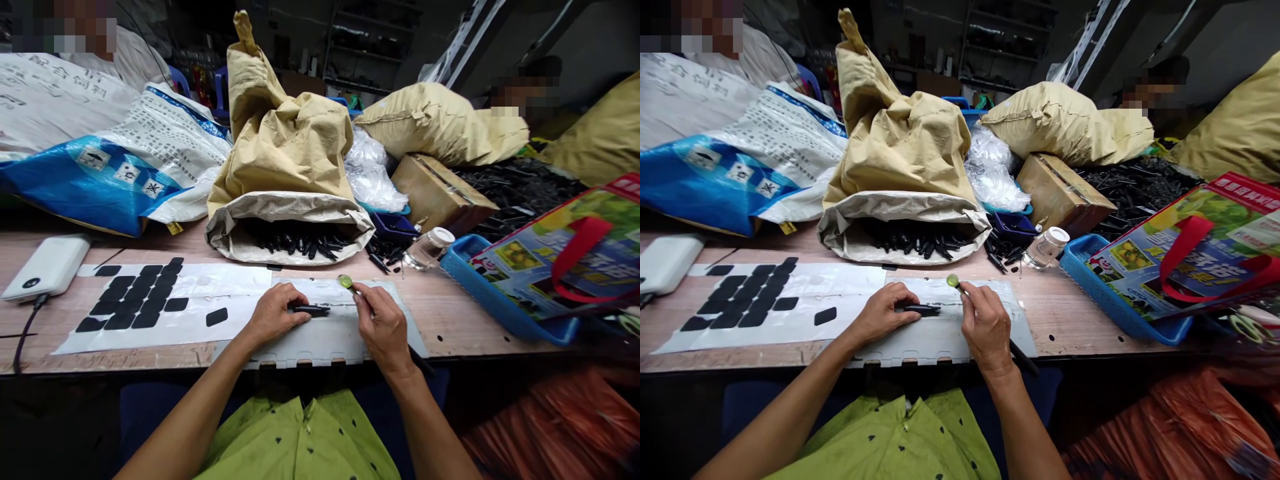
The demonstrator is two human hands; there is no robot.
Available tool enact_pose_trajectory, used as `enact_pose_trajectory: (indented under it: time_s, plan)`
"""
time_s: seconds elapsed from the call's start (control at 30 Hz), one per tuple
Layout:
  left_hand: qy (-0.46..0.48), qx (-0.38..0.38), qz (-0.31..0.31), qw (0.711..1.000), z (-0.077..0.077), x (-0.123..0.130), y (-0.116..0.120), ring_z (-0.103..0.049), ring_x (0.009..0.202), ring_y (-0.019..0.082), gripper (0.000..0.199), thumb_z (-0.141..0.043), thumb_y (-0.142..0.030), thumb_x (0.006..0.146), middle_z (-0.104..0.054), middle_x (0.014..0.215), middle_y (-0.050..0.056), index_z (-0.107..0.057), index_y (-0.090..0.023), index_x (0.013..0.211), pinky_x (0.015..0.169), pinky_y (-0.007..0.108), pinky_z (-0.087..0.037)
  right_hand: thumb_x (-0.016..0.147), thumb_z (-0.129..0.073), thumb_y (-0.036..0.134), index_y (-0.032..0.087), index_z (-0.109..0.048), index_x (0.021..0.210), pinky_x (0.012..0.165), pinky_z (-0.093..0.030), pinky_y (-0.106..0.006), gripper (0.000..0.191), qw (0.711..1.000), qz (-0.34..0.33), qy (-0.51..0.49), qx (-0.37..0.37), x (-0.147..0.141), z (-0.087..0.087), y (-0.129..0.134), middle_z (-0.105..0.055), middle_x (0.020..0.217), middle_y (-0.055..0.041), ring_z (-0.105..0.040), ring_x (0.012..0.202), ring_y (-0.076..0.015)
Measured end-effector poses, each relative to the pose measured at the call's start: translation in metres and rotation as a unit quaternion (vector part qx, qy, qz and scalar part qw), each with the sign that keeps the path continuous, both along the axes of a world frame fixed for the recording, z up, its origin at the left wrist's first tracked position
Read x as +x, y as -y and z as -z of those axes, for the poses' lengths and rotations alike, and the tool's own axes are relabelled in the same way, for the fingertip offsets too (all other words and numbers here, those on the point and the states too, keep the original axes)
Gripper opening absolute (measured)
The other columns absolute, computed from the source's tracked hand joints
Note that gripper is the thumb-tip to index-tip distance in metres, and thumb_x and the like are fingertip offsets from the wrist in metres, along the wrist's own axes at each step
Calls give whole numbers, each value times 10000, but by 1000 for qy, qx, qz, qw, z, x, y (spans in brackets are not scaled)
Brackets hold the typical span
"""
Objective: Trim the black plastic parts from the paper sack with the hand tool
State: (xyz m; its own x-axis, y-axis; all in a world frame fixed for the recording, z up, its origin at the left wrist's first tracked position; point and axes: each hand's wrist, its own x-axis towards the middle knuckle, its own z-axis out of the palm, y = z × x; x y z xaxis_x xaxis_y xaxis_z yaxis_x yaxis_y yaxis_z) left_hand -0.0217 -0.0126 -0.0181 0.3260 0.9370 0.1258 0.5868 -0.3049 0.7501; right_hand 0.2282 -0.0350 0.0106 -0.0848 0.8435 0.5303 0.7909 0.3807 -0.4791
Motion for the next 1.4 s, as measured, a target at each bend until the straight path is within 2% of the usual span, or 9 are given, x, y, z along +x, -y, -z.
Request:
enact_pose_trajectory:
  time_s: [0.13, 0.23, 0.5, 0.7, 0.87, 1.0, 1.1, 1.23, 1.4]
  plan:
    - [13, 0, -10, 1000, -3, 0, 2, -585, 925, 219, 149, -777, -265, 791, -665, 888, 20, -748, -230, 933, 834, 336, -440, 1015, -507, 254, 254, -704, 1202, 882, -530, -335, 271, 992, -97, -53, -55, -23, -15, 11, -727, 1033, -66, -669, 967, -195]
    - [25, -12, -17, 999, -4, 1, 1, -586, 922, 214, 149, -778, -223, 768, -667, 897, 19, -735, -222, 911, 846, 338, -449, 1014, -511, 241, 258, -701, 1213, 866, -534, -320, 275, 988, -123, -59, -69, -33, -15, 16, -725, 1020, -58, -671, 954, -185]
    - [11, -47, -34, 998, -2, 3, -4, -578, 906, 207, 144, -809, -216, 717, -653, 884, 8, -731, -219, 838, 834, 327, -456, 1024, -489, 226, 265, -702, 1221, 801, -512, -295, 293, 989, -123, 11, -87, -45, -6, 20, -692, 907, -43, -651, 895, -186]
    - [26, -49, -35, 998, -4, 4, -2, -587, 902, 204, 172, -799, -181, 714, -664, 871, 3, -762, -233, 875, 829, 323, -452, 1029, -481, 243, 260, -699, 1229, 809, -509, -300, 297, 993, -99, -8, -67, -35, -10, 22, -693, 928, -54, -651, 898, -187]
    - [25, -45, -39, 998, -4, 5, -2, -589, 900, 204, 171, -792, -185, 710, -663, 866, 4, -763, -226, 874, 816, 321, -448, 1024, -486, 245, 256, -714, 1190, 796, -509, -296, 282, 991, -102, 8, -90, -26, -7, 23, -699, 918, -49, -656, 890, -184]
    - [10, -35, -42, 998, -3, 5, -1, -582, 899, 208, 161, -782, -219, 714, -658, 866, 6, -746, -217, 870, 816, 331, -441, 1005, -528, 284, 260, -716, 1194, 862, -511, -322, 268, 996, -53, -33, -68, -5, -5, 9, -719, 998, -54, -664, 951, -193]
    - [-4, -15, -40, 999, -3, 5, 0, -576, 889, 207, 169, -758, -200, 704, -649, 865, 3, -736, -223, 870, 800, 331, -437, 978, -547, 305, 258, -732, 1161, 852, -508, -329, 264, 997, 4, -40, -63, 21, 6, -10, -721, 1021, -51, -657, 943, -197]
    - [-11, -2, -38, 999, -1, 5, 1, -570, 874, 203, 187, -742, -183, 695, -636, 855, 0, -737, -233, 875, 791, 328, -434, 930, -571, 301, 246, -758, 1099, 866, -485, -348, 258, 995, 73, 23, -67, 46, 29, -29, -711, 985, -53, -633, 950, -217]
    - [3, -7, -35, 999, 4, 3, -2, -573, 877, 204, 158, -757, -222, 727, -642, 848, 4, -747, -239, 884, 792, 322, -429, 945, -558, 289, 245, -753, 1123, 886, -440, -348, 268, 990, 105, 88, -16, 46, 46, -30, -695, 965, -56, -589, 959, -228]
